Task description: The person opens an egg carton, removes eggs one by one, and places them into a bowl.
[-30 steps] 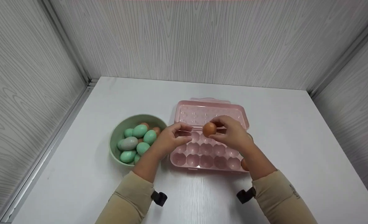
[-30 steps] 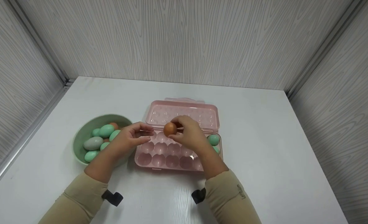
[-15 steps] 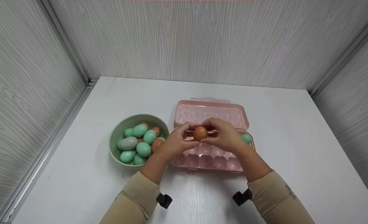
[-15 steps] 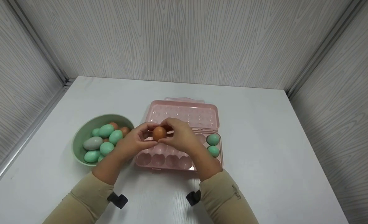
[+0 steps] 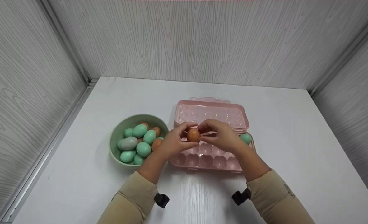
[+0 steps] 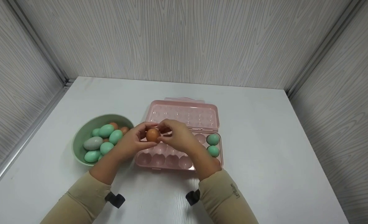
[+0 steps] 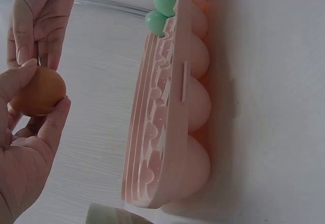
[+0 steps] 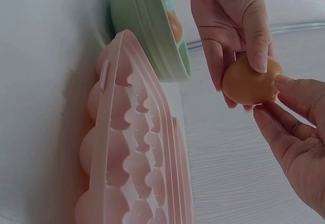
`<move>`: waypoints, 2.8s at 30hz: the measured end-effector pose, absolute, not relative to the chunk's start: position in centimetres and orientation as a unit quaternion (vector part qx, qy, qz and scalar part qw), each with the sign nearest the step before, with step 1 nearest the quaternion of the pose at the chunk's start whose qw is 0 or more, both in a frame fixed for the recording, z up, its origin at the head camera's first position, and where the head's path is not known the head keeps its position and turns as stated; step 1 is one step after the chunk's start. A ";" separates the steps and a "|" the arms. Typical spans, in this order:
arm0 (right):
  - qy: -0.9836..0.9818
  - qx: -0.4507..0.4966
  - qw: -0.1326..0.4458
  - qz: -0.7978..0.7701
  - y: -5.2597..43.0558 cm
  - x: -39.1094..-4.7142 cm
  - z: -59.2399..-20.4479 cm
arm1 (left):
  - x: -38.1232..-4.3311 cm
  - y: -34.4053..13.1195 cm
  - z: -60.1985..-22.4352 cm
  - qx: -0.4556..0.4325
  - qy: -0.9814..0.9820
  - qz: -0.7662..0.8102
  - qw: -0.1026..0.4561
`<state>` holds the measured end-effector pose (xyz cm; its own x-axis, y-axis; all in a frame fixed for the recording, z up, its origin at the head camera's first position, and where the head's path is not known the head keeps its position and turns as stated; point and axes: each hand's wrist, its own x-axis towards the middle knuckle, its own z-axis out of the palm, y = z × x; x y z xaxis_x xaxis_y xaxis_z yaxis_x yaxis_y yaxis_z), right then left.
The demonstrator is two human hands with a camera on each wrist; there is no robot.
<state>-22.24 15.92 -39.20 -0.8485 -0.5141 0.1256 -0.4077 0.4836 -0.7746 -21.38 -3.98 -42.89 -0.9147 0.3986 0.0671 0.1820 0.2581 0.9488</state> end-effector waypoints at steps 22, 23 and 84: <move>0.840 -0.254 0.046 -0.476 17.4 -23.2 -39.9 | -23.0 -10.8 -43.1 0.058 0.827 0.557 0.053; 0.840 -0.253 0.046 -0.478 17.4 -23.1 -40.0 | -23.1 -11.0 -43.2 0.050 0.831 0.552 0.051; 0.856 -0.209 0.057 -0.469 19.5 -23.3 -40.8 | -23.8 -13.9 -43.6 -0.008 0.839 0.535 0.096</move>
<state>-23.32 19.49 -40.76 -0.9062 -0.4114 0.0974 -0.3035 0.4727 -0.8273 -23.76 -13.86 -43.65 -0.9814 0.0896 -0.1698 -0.1161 0.4274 0.8966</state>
